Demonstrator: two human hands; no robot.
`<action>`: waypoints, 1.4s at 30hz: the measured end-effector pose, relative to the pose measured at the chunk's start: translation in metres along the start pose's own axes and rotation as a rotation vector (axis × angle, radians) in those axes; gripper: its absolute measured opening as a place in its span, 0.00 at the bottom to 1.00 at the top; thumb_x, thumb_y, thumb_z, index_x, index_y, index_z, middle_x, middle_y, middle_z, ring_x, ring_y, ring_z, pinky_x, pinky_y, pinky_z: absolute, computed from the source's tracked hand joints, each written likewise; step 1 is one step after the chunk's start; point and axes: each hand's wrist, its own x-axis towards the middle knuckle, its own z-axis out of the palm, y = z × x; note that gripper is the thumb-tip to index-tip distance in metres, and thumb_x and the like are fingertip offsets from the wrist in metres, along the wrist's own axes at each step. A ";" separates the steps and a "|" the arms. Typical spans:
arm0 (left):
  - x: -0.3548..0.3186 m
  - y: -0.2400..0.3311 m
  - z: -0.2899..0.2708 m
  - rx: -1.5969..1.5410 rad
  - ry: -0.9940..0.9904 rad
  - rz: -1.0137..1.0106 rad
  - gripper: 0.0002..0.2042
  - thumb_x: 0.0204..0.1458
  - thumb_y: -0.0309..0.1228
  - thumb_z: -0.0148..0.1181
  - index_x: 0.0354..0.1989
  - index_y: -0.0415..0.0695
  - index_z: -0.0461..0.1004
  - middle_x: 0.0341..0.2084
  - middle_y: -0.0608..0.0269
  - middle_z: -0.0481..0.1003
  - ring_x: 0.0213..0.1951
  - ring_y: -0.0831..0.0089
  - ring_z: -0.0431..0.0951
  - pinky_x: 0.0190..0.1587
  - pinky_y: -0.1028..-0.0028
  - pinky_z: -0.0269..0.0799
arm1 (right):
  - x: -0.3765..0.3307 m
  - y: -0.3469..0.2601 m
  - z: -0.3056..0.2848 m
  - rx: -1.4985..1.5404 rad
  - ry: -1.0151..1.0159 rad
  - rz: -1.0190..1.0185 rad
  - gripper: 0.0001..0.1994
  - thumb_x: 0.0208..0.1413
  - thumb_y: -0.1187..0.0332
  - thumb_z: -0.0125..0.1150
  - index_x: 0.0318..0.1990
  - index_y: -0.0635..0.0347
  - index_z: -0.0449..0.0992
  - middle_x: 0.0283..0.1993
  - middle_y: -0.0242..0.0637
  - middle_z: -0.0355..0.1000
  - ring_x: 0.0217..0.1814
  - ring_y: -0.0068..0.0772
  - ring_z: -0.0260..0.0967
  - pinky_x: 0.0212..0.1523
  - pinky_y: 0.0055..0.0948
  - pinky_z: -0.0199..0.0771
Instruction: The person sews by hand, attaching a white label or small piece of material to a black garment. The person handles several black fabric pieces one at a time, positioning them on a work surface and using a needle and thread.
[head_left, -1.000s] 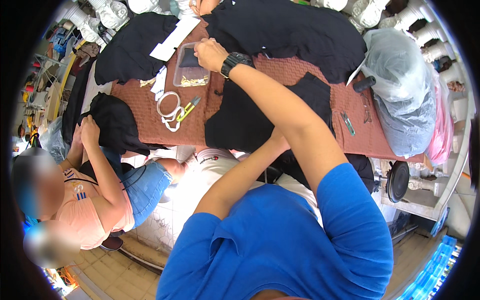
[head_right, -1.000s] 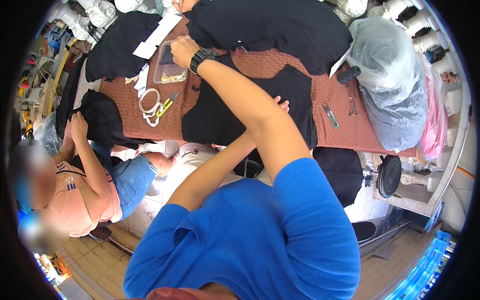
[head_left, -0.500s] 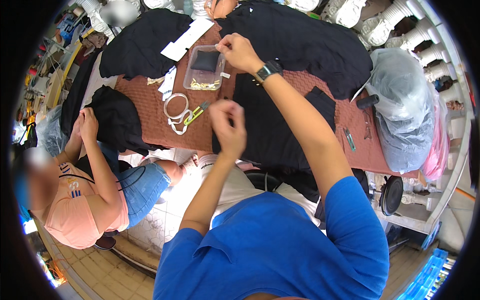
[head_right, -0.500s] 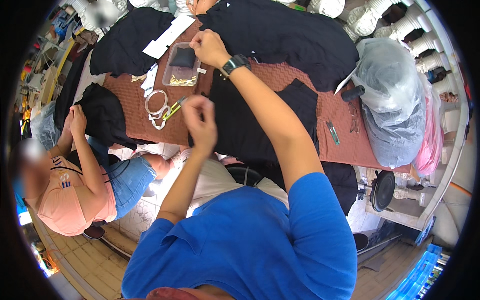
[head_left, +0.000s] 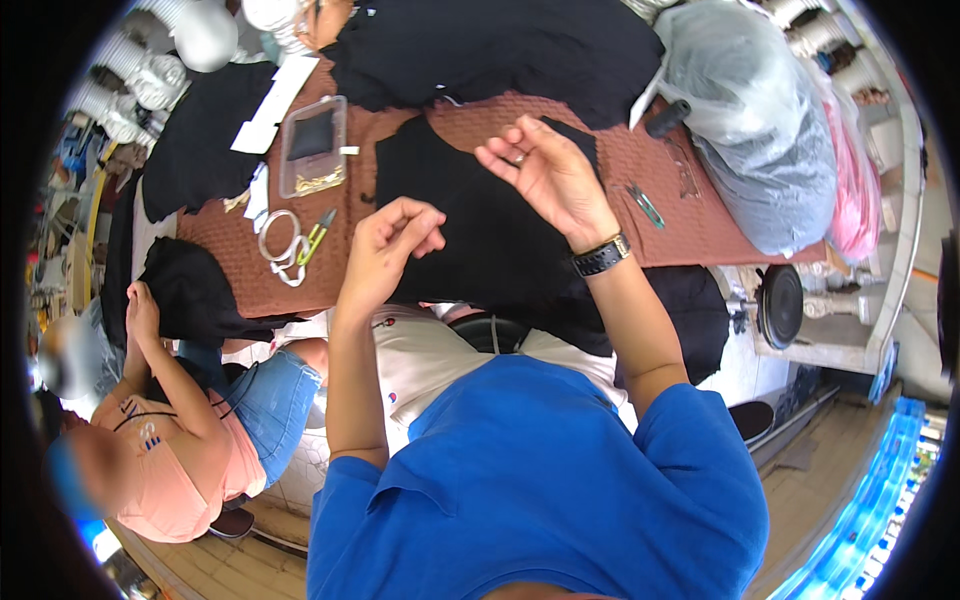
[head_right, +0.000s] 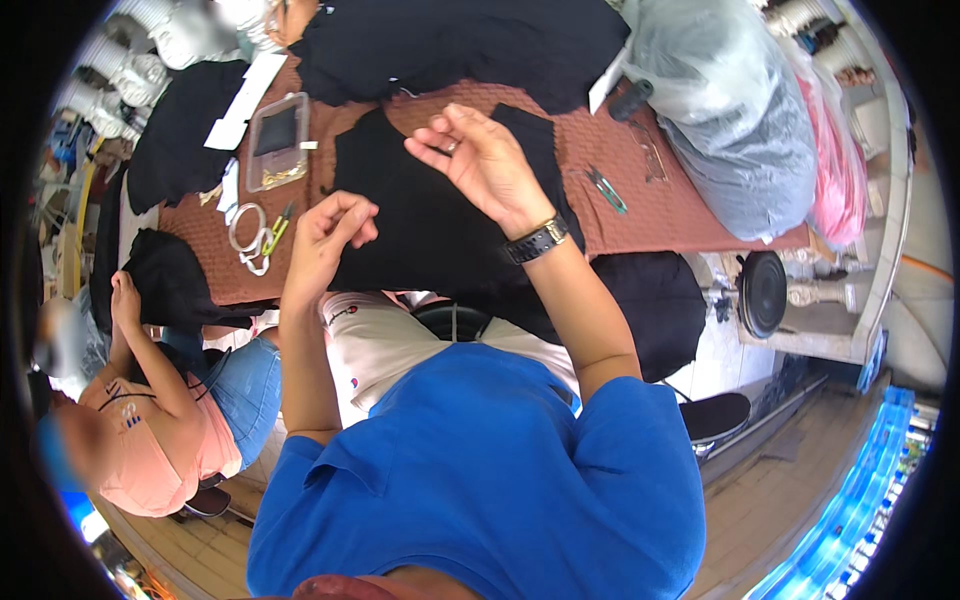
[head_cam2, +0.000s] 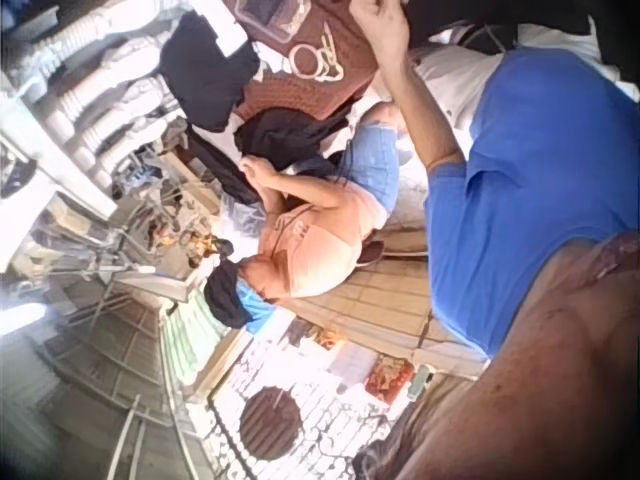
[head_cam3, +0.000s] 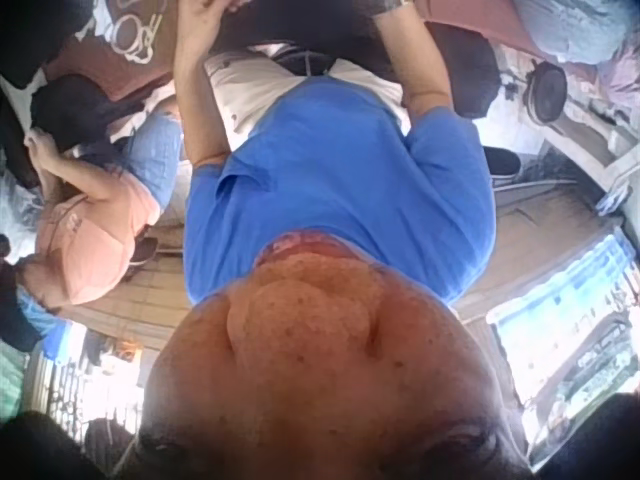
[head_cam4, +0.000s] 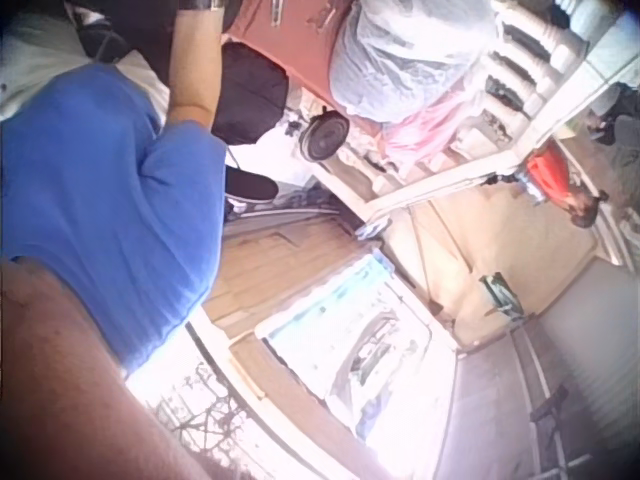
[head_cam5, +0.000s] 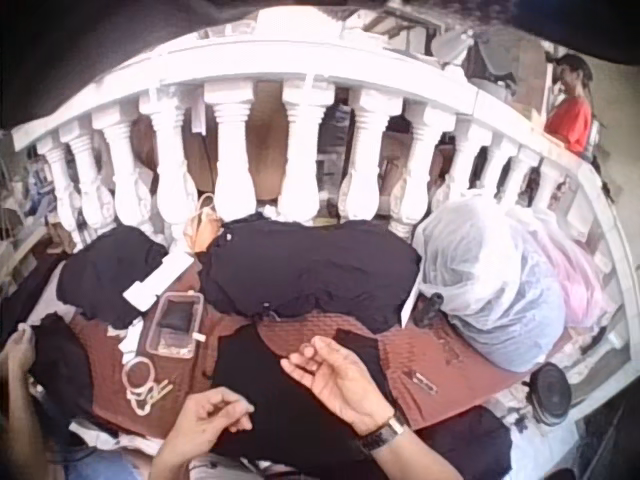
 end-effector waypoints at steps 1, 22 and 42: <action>-0.008 0.003 0.001 0.023 -0.048 -0.070 0.09 0.64 0.32 0.59 0.38 0.39 0.79 0.25 0.68 0.78 0.28 0.85 0.72 0.32 0.83 0.66 | -0.009 -0.009 -0.010 0.031 0.024 -0.007 0.07 0.68 0.67 0.56 0.39 0.60 0.72 0.37 0.29 0.69 0.40 0.26 0.71 0.55 0.33 0.76; -0.061 0.001 0.012 0.506 -0.520 -0.211 0.06 0.56 0.27 0.64 0.35 0.36 0.78 0.31 0.58 0.78 0.31 0.71 0.78 0.37 0.72 0.72 | -0.227 -0.174 -0.088 -0.670 0.516 -0.539 0.10 0.68 0.74 0.54 0.54 0.66 0.67 0.42 0.35 0.70 0.32 0.19 0.56 0.34 0.19 0.60; 0.157 -0.083 0.069 1.080 -0.260 0.032 0.16 0.56 0.39 0.68 0.38 0.39 0.73 0.38 0.47 0.77 0.44 0.50 0.77 0.53 0.58 0.70 | -0.091 -0.002 -0.154 -1.645 0.533 -0.354 0.05 0.58 0.73 0.66 0.35 0.63 0.75 0.35 0.41 0.76 0.36 0.37 0.73 0.41 0.34 0.72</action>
